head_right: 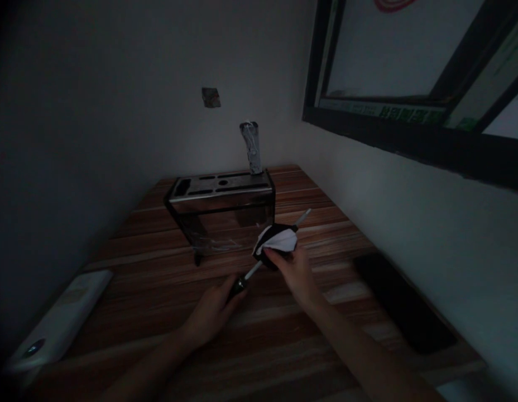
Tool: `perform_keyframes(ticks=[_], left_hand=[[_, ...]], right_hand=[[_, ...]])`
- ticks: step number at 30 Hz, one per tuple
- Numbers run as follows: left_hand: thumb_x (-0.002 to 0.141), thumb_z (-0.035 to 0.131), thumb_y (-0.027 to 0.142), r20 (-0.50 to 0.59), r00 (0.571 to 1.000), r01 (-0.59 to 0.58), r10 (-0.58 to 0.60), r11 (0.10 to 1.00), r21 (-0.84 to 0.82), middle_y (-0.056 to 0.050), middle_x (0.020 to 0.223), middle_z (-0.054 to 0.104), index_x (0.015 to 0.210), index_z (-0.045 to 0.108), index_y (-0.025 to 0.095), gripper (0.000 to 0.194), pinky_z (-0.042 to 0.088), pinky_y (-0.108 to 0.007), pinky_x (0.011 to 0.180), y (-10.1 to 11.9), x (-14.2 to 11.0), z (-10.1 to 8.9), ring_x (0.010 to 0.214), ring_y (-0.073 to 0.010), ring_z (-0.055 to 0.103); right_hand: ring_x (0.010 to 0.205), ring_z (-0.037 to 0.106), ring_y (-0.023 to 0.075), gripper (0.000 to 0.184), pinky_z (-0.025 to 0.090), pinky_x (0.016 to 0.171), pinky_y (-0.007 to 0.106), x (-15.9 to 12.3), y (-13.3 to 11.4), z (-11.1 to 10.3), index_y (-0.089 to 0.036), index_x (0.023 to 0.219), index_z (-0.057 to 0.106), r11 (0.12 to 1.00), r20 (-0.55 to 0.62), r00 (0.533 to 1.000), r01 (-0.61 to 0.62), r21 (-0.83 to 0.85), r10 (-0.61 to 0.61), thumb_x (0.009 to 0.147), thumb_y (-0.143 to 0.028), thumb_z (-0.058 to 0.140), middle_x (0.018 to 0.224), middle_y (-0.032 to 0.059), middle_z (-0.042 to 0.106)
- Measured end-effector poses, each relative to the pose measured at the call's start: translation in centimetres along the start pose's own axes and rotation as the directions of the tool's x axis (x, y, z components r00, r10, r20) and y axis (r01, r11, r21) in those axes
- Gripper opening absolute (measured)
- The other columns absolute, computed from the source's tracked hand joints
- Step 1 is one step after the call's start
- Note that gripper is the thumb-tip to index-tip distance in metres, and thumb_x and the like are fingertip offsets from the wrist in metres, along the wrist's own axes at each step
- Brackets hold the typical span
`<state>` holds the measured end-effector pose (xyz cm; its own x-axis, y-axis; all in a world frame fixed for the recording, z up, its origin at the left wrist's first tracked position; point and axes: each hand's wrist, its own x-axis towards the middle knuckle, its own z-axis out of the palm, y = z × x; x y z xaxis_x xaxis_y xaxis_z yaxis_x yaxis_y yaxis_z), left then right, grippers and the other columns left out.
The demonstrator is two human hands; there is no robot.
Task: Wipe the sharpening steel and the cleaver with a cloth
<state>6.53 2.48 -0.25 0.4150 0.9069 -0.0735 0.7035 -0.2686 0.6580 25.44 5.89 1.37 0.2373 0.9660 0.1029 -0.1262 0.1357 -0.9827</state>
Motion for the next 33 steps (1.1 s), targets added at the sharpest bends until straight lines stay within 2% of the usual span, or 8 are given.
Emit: perform_keyframes(ticks=[4, 10, 15, 27, 33], left_hand=[[0.089, 0.041, 0.034, -0.027, 0.999, -0.021, 0.02, 0.999, -0.034, -0.005, 0.09, 0.067, 0.1, 0.052, 0.022, 0.019, 0.045, -0.026, 0.071, -0.3, 0.1, 0.1, 0.081, -0.0205, 0.064], [0.088, 0.044, 0.031, -0.027, 0.998, -0.061, 0.059, 0.993, -0.102, -0.008, 0.103, 0.067, 0.114, 0.05, 0.019, 0.029, 0.045, -0.029, 0.079, -0.4, 0.2, 0.1, 0.091, -0.0222, 0.063], [0.087, 0.045, 0.031, -0.02, 0.999, -0.038, 0.036, 0.996, -0.078, -0.007, 0.099, 0.068, 0.114, 0.052, 0.019, 0.03, 0.046, -0.029, 0.077, -0.3, 0.2, 0.1, 0.088, -0.0226, 0.063], [0.086, 0.047, 0.031, -0.033, 0.999, -0.044, 0.04, 0.989, -0.143, -0.007, 0.102, 0.068, 0.119, 0.052, 0.019, 0.035, 0.047, -0.031, 0.08, -0.4, 0.3, 0.1, 0.09, -0.0224, 0.064], [0.086, 0.048, 0.031, -0.041, 0.998, -0.06, 0.053, 0.982, -0.181, -0.006, 0.098, 0.068, 0.112, 0.056, 0.019, 0.03, 0.046, -0.029, 0.079, -0.5, 0.4, 0.0, 0.086, -0.0204, 0.063]], right_hand=[[0.081, 0.067, 0.0216, 0.026, 0.052, 0.078, 0.035, -1.1, 0.4, 0.8, -0.019, 0.081, 0.068, 0.999, 0.083, 0.996, -0.022, -0.042, 0.025, 0.06, -0.031, 0.076, 0.083, 0.0032, 0.073], [0.08, 0.068, 0.0233, 0.029, 0.053, 0.077, 0.037, -2.7, 1.8, 1.9, -0.019, 0.083, 0.066, 0.996, 0.163, 0.984, -0.059, -0.066, 0.069, 0.057, -0.027, 0.077, 0.082, 0.004, 0.073], [0.08, 0.068, 0.0237, 0.024, 0.054, 0.075, 0.036, -3.2, 2.1, 1.9, -0.019, 0.082, 0.066, 0.996, 0.206, 0.976, -0.06, -0.061, 0.071, 0.062, -0.029, 0.075, 0.082, 0.005, 0.073], [0.081, 0.068, 0.0242, 0.026, 0.054, 0.077, 0.038, -2.8, 1.4, 1.9, -0.019, 0.08, 0.067, 0.995, 0.166, 0.982, -0.075, -0.065, 0.085, 0.059, -0.029, 0.076, 0.081, 0.0046, 0.073], [0.081, 0.068, 0.024, 0.026, 0.053, 0.078, 0.038, -2.2, 0.8, 1.6, -0.019, 0.08, 0.068, 0.997, 0.142, 0.987, -0.074, -0.038, 0.079, 0.058, -0.028, 0.077, 0.082, 0.0048, 0.074]])
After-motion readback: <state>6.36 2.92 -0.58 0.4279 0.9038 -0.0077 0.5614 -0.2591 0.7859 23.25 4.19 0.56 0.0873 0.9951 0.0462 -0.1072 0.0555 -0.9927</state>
